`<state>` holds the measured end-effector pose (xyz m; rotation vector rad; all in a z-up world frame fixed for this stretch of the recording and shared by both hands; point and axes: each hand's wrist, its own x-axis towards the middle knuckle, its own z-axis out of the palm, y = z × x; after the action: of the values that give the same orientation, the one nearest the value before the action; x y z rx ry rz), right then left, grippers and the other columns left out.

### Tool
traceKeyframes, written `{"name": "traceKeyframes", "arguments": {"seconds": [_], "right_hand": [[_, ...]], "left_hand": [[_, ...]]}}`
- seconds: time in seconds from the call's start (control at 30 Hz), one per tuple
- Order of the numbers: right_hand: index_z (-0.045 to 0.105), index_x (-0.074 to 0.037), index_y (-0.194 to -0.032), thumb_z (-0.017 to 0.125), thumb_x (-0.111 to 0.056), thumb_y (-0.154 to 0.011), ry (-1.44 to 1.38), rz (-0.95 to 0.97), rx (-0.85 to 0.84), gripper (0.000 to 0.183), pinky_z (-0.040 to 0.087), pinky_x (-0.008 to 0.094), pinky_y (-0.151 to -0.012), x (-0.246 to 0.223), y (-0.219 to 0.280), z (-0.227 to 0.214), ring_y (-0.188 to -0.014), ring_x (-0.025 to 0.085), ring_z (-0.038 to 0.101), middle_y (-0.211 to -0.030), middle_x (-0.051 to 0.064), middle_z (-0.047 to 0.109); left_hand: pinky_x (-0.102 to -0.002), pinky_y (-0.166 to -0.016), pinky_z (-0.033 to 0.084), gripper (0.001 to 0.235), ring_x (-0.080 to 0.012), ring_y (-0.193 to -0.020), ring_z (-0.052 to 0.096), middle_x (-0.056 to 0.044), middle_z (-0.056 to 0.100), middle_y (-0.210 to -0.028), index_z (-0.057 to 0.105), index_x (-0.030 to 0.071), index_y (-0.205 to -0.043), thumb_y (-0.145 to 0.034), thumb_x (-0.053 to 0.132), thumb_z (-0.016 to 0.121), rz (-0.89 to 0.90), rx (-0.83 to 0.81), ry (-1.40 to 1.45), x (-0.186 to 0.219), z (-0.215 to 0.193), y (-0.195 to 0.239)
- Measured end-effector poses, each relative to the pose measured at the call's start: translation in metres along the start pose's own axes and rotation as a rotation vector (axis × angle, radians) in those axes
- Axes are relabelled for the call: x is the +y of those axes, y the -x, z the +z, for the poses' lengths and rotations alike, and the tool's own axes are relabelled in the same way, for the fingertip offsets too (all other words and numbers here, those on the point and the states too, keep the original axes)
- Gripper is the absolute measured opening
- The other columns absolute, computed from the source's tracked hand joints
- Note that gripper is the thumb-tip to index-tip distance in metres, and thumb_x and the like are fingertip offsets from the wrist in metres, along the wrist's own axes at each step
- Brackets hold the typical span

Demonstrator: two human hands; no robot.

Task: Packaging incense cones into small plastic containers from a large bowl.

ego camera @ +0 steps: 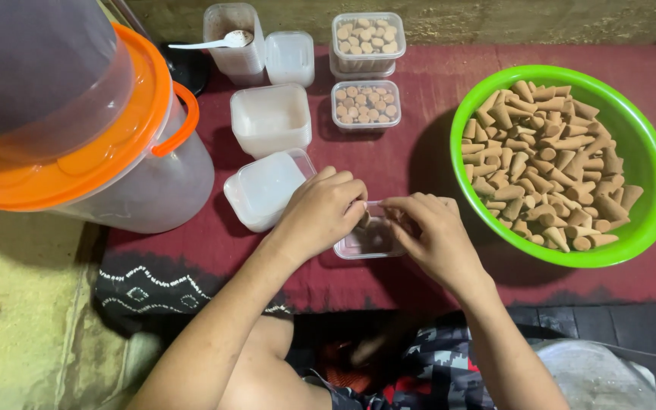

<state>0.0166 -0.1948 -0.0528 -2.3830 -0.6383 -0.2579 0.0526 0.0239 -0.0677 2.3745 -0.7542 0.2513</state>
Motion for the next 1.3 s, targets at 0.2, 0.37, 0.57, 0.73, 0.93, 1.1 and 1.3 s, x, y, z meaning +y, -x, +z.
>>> {"name": "traceKeyframes", "arguments": {"seconds": [0.2, 0.37, 0.57, 0.73, 0.93, 1.1, 1.3], "right_hand": [[0.071, -0.016, -0.107, 0.077, -0.016, -0.086, 0.098, -0.055, -0.062, 0.022, 0.045, 0.041, -0.091, 0.009, 0.0, 0.007, -0.085, 0.022, 0.067, -0.084, 0.001, 0.066], [0.07, -0.016, -0.099, 0.078, -0.018, -0.085, 0.235, -0.132, -0.073, 0.016, 0.044, 0.042, -0.092, 0.019, 0.0, 0.016, -0.089, 0.022, 0.065, -0.087, 0.0, 0.063], [0.067, -0.02, -0.091, 0.08, -0.018, -0.077, 0.318, -0.195, -0.04, 0.019, 0.042, 0.038, -0.089, 0.022, -0.002, 0.024, -0.084, 0.018, 0.064, -0.077, -0.003, 0.061], [0.065, -0.02, -0.087, 0.081, -0.018, -0.076, 0.348, -0.215, -0.006, 0.019, 0.043, 0.036, -0.087, 0.024, -0.004, 0.03, -0.08, 0.017, 0.063, -0.073, -0.004, 0.06], [0.066, -0.021, -0.088, 0.081, -0.019, -0.076, 0.371, -0.214, 0.035, 0.02, 0.044, 0.035, -0.085, 0.027, -0.002, 0.035, -0.078, 0.017, 0.064, -0.071, -0.004, 0.061], [0.061, -0.018, -0.085, 0.083, -0.024, -0.076, 0.423, -0.198, 0.079, 0.024, 0.045, 0.036, -0.086, 0.02, -0.004, 0.029, -0.08, 0.017, 0.065, -0.072, -0.004, 0.061], [0.064, -0.019, -0.089, 0.082, -0.017, -0.073, 0.382, -0.192, 0.112, 0.024, 0.046, 0.036, -0.083, 0.031, -0.002, 0.033, -0.077, 0.018, 0.066, -0.068, -0.003, 0.06]], "left_hand": [[-0.045, -0.075, 0.052, 0.01, -0.0331, -0.083, 0.06, -0.01, 0.057, -0.075, 0.065, 0.013, -0.085, -0.091, 0.021, 0.064, 0.008, -0.007, 0.004, -0.002, -0.005, 0.002], [-0.043, -0.076, 0.051, 0.012, -0.031, -0.083, 0.059, -0.008, 0.055, -0.075, 0.064, 0.013, -0.083, -0.091, 0.022, 0.064, 0.022, 0.002, -0.034, -0.006, 0.004, 0.003], [-0.042, -0.075, 0.049, 0.014, -0.0301, -0.084, 0.057, -0.008, 0.055, -0.076, 0.063, 0.013, -0.082, -0.091, 0.024, 0.063, 0.033, -0.016, -0.038, -0.01, 0.012, 0.004], [-0.042, -0.076, 0.049, 0.016, -0.0302, -0.085, 0.057, -0.008, 0.057, -0.078, 0.065, 0.013, -0.084, -0.092, 0.026, 0.063, 0.039, -0.037, -0.047, -0.009, 0.012, 0.005], [-0.043, -0.077, 0.049, 0.01, -0.031, -0.088, 0.055, -0.008, 0.057, -0.082, 0.064, 0.013, -0.085, -0.088, 0.024, 0.064, 0.04, -0.075, -0.083, -0.016, 0.023, 0.006], [-0.042, -0.076, 0.049, 0.007, -0.0294, -0.089, 0.053, -0.006, 0.053, -0.083, 0.064, 0.014, -0.085, -0.086, 0.022, 0.065, 0.078, -0.06, -0.142, -0.02, 0.027, 0.004], [-0.042, -0.074, 0.048, 0.008, -0.0287, -0.088, 0.052, -0.005, 0.052, -0.083, 0.065, 0.015, -0.084, -0.082, 0.021, 0.069, 0.128, -0.025, -0.217, -0.012, 0.031, -0.001]]}}
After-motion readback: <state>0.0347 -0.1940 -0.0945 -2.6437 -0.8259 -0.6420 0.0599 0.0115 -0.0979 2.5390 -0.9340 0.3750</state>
